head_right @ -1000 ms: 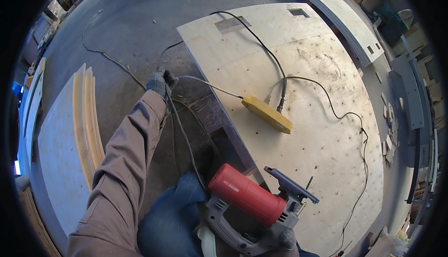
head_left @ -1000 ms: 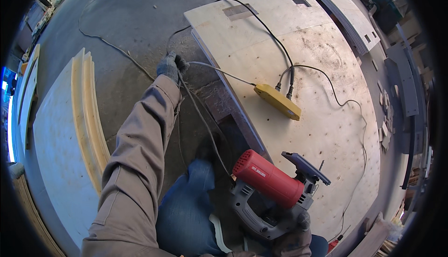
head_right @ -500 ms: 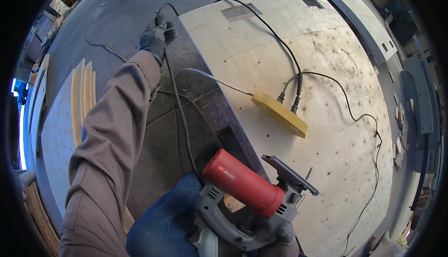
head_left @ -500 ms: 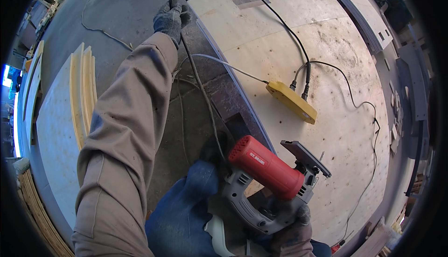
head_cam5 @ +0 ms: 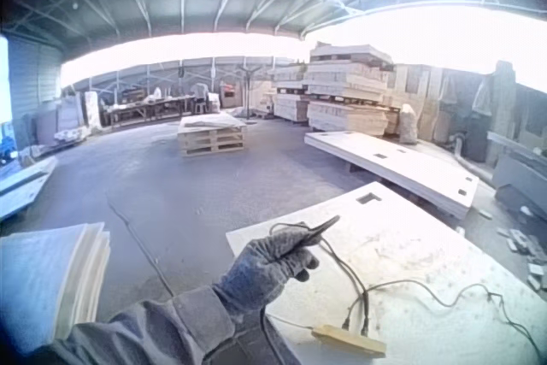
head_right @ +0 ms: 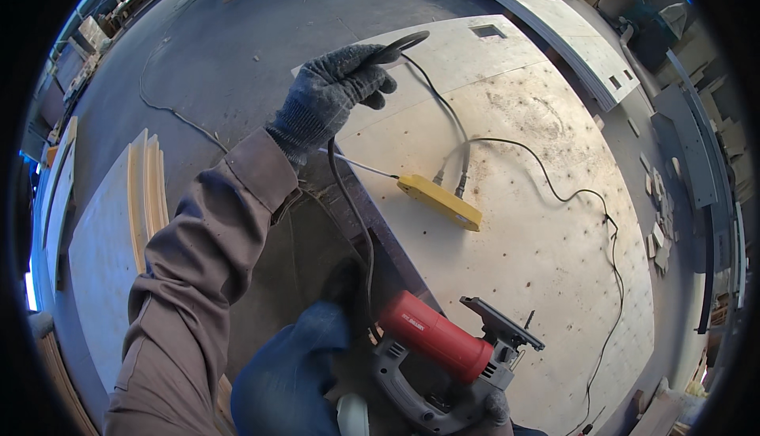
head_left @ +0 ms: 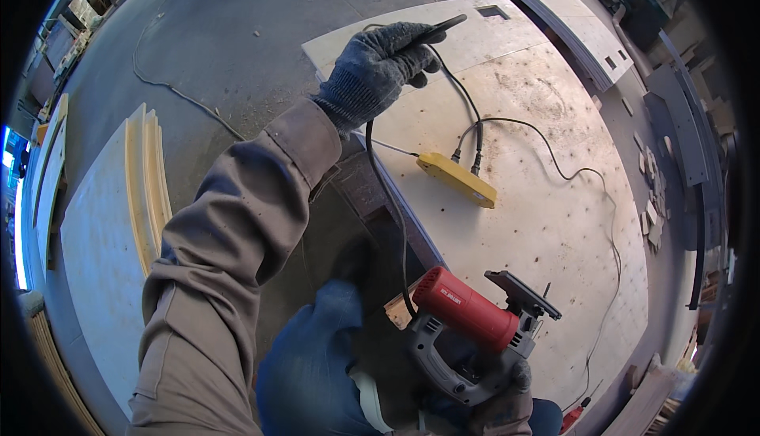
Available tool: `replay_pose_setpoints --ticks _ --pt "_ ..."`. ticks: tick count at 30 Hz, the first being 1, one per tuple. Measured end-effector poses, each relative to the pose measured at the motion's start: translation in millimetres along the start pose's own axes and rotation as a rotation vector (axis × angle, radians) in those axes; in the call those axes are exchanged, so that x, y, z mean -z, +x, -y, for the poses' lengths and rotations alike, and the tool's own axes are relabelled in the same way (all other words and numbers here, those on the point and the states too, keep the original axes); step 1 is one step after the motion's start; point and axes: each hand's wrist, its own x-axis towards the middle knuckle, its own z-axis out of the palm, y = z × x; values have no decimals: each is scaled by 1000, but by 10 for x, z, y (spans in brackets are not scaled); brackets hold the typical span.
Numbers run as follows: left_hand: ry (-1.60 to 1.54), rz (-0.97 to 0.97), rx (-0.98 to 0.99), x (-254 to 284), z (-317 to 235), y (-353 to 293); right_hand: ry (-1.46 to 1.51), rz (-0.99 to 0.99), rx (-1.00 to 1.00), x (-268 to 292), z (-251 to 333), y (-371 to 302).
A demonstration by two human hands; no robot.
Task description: The person uses a red jigsaw to cut a rectangular hole in a large white board. They guide the tool along marked lines, remove the cut piece, and briefly inspect the opening.
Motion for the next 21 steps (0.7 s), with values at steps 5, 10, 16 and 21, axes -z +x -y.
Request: replay_pose_setpoints --ticks 5,10,16,21 --pt "-234 -178 -1 -159 -1181 -328 19 -31 150 279 150 -794" --pt "-421 -220 -123 128 -2310 -559 180 59 302 536 115 -1547" --pt "-536 23 -116 -5 -3393 -597 302 160 429 1207 -30 -2515" --pt "-462 133 -151 -75 -4365 -759 339 366 566 1744 -318 -2738"
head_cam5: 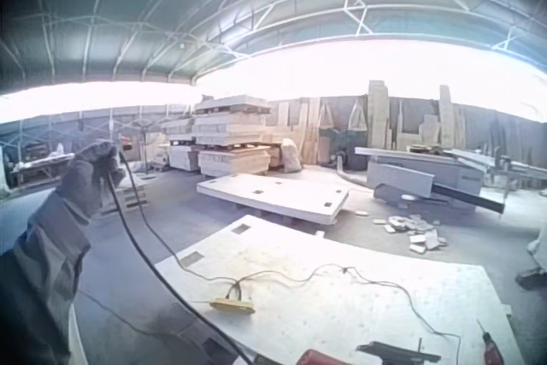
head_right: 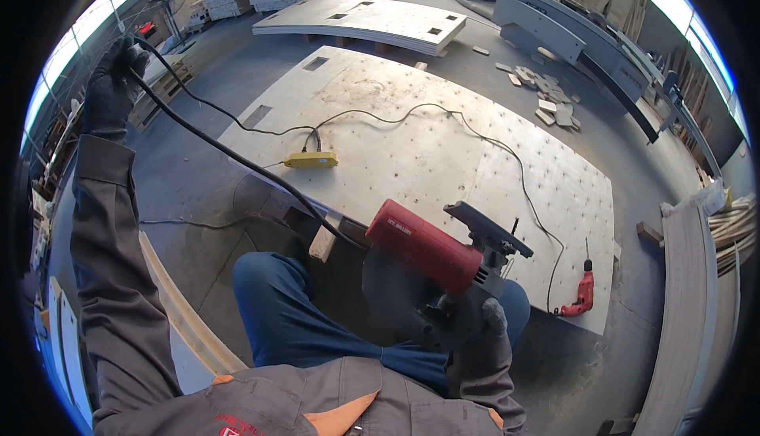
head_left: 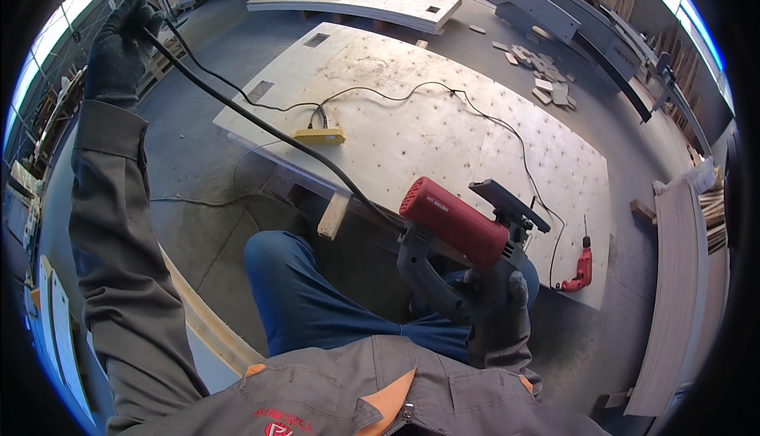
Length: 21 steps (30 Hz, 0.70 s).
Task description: The person uses a red jigsaw to cut a rectangular hole in a large white board. They guide the tool along marked lines, remove the cut piece, and briefly inspect the opening.
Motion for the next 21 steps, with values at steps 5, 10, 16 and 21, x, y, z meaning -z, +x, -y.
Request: replay_pose_setpoints --ticks 5,10,16,21 --pt "-48 62 36 -211 149 -532 -160 43 158 423 160 -415" --pt "79 -207 107 -56 605 -1492 200 51 159 616 305 -634" --pt "188 -472 470 98 1516 -2106 186 -14 251 1036 236 -694" --pt "569 -199 737 -209 2134 -2349 110 -92 314 746 424 -811"
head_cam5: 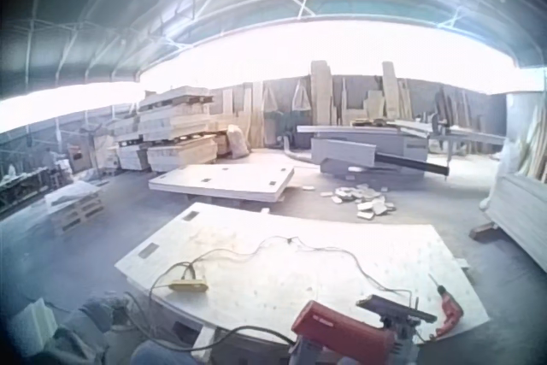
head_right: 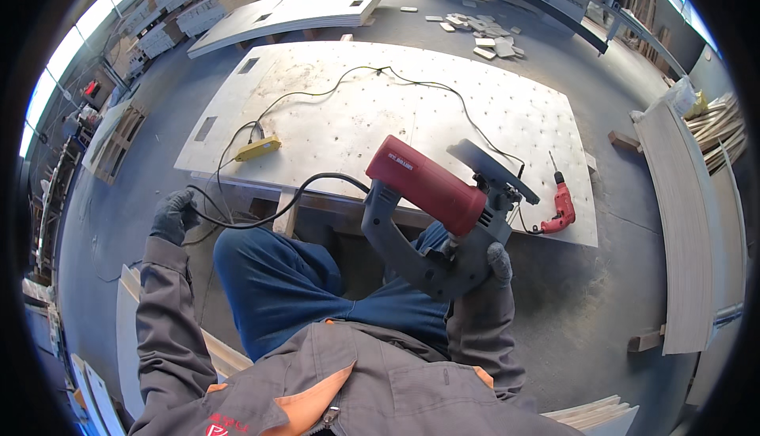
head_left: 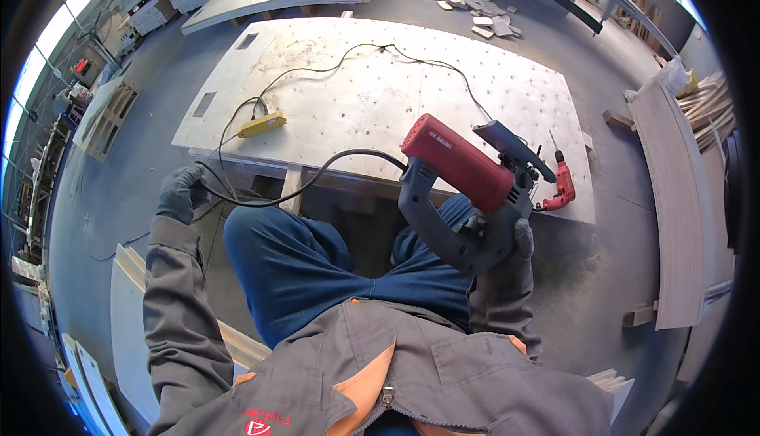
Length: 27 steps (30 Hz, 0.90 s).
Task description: The person uses a red jigsaw to cut a rectangular hole in a large white board. They guide the tool along marked lines, remove the cut piece, and briefly inspect the opening.
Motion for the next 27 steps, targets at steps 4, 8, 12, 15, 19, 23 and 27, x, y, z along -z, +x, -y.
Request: replay_pose_setpoints --ticks 4,8,12,15,19,23,27 --pt "238 35 183 -494 106 175 -83 -146 69 -89 -50 -39" --pt "370 315 136 -850 378 597 -103 -240 101 -317 -3 -54" --pt "725 391 -95 -1146 614 829 -113 -238 114 -418 39 -60" --pt "532 345 -1 -1271 734 909 -106 -250 130 -548 17 -21" --pt "325 355 76 -1661 583 554 -69 -243 89 -376 41 78" --pt "398 440 25 -2003 495 224 -75 -258 55 -279 -21 247" --pt "199 513 -23 -2509 732 -113 57 -373 -19 -151 -44 270"
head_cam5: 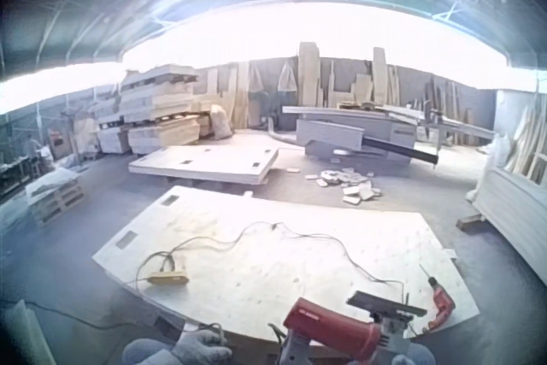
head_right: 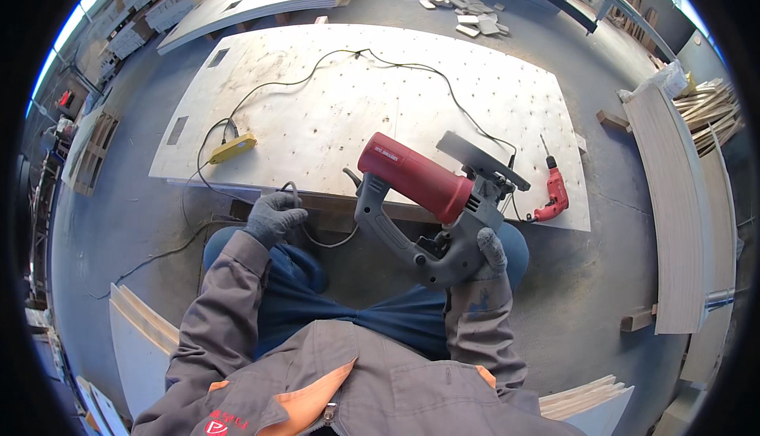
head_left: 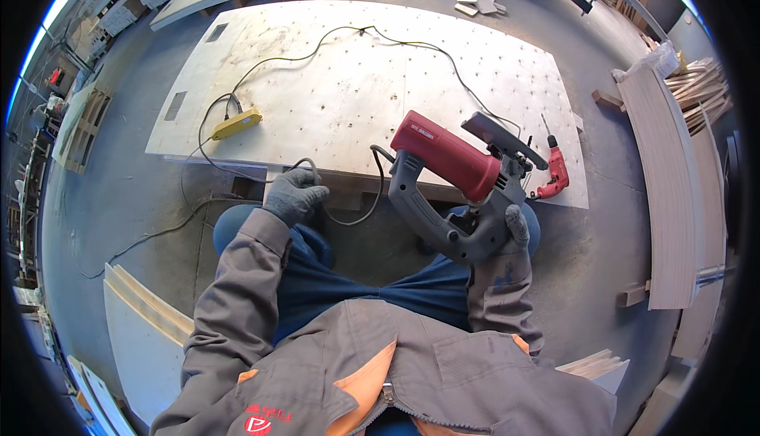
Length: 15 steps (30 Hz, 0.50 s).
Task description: The person uses a red jigsaw to cut a rectangular hole in a large white board. They guide the tool along marked lines, remove the cut piece, and briefly inspect the opening.
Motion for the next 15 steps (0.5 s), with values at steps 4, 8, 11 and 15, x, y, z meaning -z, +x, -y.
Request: replay_pose_setpoints --ticks 4,8,11,15 --pt "123 3 39 -600 353 32 0 5 -25 264 3 112" --pt "519 182 184 -1007 341 136 45 -71 -15 451 64 99" --pt "880 293 255 -1115 481 235 49 -91 6 598 108 154" --pt "549 130 276 -1018 713 409 -31 59 5 1003 168 370"
